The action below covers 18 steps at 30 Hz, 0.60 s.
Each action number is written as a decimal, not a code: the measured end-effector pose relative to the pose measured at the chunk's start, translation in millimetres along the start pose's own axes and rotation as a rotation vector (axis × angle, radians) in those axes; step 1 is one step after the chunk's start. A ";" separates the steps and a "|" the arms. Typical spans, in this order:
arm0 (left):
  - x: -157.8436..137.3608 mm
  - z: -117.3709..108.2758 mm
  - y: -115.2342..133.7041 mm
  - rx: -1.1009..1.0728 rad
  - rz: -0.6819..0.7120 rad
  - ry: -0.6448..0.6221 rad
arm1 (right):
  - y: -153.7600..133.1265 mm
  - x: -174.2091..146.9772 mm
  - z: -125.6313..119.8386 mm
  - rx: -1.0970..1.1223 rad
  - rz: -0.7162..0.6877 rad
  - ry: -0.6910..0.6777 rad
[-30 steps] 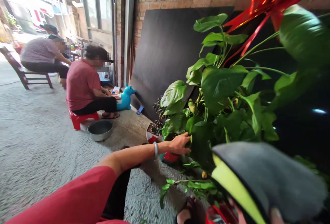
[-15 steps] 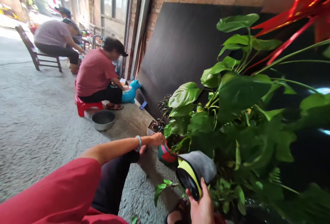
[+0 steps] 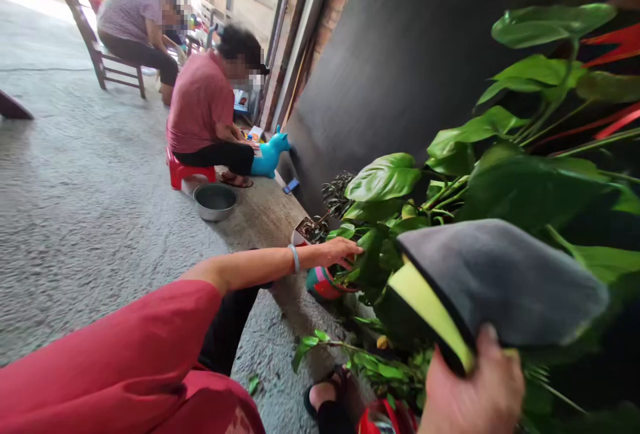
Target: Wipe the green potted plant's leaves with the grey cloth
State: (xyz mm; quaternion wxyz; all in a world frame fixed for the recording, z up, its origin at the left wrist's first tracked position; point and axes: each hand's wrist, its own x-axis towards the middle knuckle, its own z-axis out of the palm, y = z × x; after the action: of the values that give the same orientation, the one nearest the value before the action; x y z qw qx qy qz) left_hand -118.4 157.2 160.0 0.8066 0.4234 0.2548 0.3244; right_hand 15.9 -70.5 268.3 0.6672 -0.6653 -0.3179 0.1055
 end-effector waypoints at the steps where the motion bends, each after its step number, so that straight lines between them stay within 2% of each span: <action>1: -3.4 3.0 -0.4 -0.010 -0.008 0.016 | -2.9 7.0 19.5 0.040 -0.004 0.008; 3: -7.7 3.3 -0.3 -0.025 -0.028 0.077 | 5.7 4.0 55.1 0.107 0.159 -0.062; 5: -9.5 -3.6 1.0 -0.014 -0.039 0.153 | 25.7 -18.9 72.3 0.134 0.423 -0.186; 7: -10.4 -14.2 3.6 0.001 -0.061 0.199 | 41.5 -47.1 66.2 0.130 0.637 -0.279; 8: -10.8 -19.1 5.2 0.001 -0.074 0.205 | 43.3 -57.5 57.2 0.124 0.679 -0.285; 10: -10.8 -24.4 7.8 -0.010 -0.098 0.206 | 32.1 -62.7 38.0 0.130 0.656 -0.218; 11: -10.2 -24.1 8.1 -0.022 -0.099 0.196 | 21.0 -56.9 31.9 0.141 0.582 -0.162; 13: -7.5 -18.1 4.7 -0.045 -0.089 0.157 | -2.0 -34.0 32.1 0.181 0.334 -0.036; 15: -3.7 -9.7 -4.9 -0.076 -0.086 0.089 | -12.4 -9.7 47.2 0.199 0.113 0.025; 16: -1.9 -7.1 -11.5 -0.086 -0.086 0.056 | -10.0 -2.4 57.3 0.184 0.083 0.007; 18: 0.3 -10.1 -25.1 -0.103 -0.062 0.030 | 9.0 -3.8 73.9 0.108 0.157 -0.107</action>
State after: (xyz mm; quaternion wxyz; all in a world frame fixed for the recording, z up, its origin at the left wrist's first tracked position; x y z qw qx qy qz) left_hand -117.5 151.8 133.5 0.8330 0.3686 0.2627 0.3183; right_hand -26.2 -11.1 252.2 0.6739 -0.6445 -0.2938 0.2099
